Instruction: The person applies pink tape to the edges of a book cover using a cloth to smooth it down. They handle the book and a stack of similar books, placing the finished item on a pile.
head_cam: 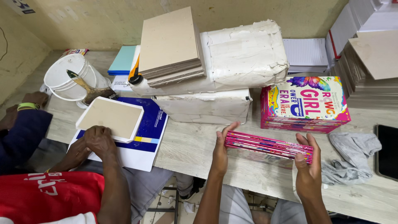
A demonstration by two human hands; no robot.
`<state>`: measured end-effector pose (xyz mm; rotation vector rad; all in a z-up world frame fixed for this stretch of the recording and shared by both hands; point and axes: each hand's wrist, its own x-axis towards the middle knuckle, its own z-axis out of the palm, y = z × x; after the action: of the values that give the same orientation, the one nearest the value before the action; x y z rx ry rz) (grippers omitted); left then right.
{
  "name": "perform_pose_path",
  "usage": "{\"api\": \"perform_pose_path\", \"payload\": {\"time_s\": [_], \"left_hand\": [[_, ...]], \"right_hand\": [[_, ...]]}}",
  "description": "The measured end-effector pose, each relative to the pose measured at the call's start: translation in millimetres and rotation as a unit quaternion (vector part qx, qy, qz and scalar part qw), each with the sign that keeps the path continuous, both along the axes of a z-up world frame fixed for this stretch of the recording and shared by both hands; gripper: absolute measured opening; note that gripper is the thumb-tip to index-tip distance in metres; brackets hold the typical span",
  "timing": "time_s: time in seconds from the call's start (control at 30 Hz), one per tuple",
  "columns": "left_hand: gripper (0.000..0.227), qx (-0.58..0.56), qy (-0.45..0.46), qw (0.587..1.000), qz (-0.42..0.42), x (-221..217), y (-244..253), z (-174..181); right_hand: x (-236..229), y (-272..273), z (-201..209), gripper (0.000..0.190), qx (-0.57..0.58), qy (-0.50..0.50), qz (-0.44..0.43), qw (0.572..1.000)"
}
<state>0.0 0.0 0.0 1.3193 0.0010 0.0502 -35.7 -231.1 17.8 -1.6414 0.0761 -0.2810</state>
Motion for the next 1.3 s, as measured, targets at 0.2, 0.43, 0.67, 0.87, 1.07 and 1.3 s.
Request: {"api": "perform_pose_path", "payload": {"time_s": [0.2,0.43,0.67,0.87,1.07,1.3], "left_hand": [[0.06,0.035,0.013,0.952,0.303,18.6,-36.7,-8.5],[0.038,0.033,-0.058,0.944,0.322,13.8,-44.8,-25.6],[0.035,-0.006,-0.029,0.941,0.336,1.3,-51.7,-27.1],[0.028,0.248,-0.06,0.918,0.304,-37.0,-45.0,5.8],[0.077,0.579,-0.233,0.78,0.046,-52.9,-70.2,36.3],[0.032,0.636,-0.276,0.719,0.05,-32.5,-78.0,22.4]], "right_hand": [[-0.4,-14.2,-44.3,0.053,-0.014,0.053,-0.032,0.998],[7.0,-6.7,-58.8,0.033,0.015,0.016,-0.046,0.999],[15.0,1.9,-59.9,0.017,0.024,-0.062,-0.138,0.988],[10.8,-4.4,-69.2,0.022,0.069,-0.073,-0.102,0.99],[8.2,-10.7,-69.4,0.024,0.056,-0.064,-0.078,0.993],[0.2,-16.5,-42.4,0.036,-0.017,-0.008,-0.044,0.999]]}}
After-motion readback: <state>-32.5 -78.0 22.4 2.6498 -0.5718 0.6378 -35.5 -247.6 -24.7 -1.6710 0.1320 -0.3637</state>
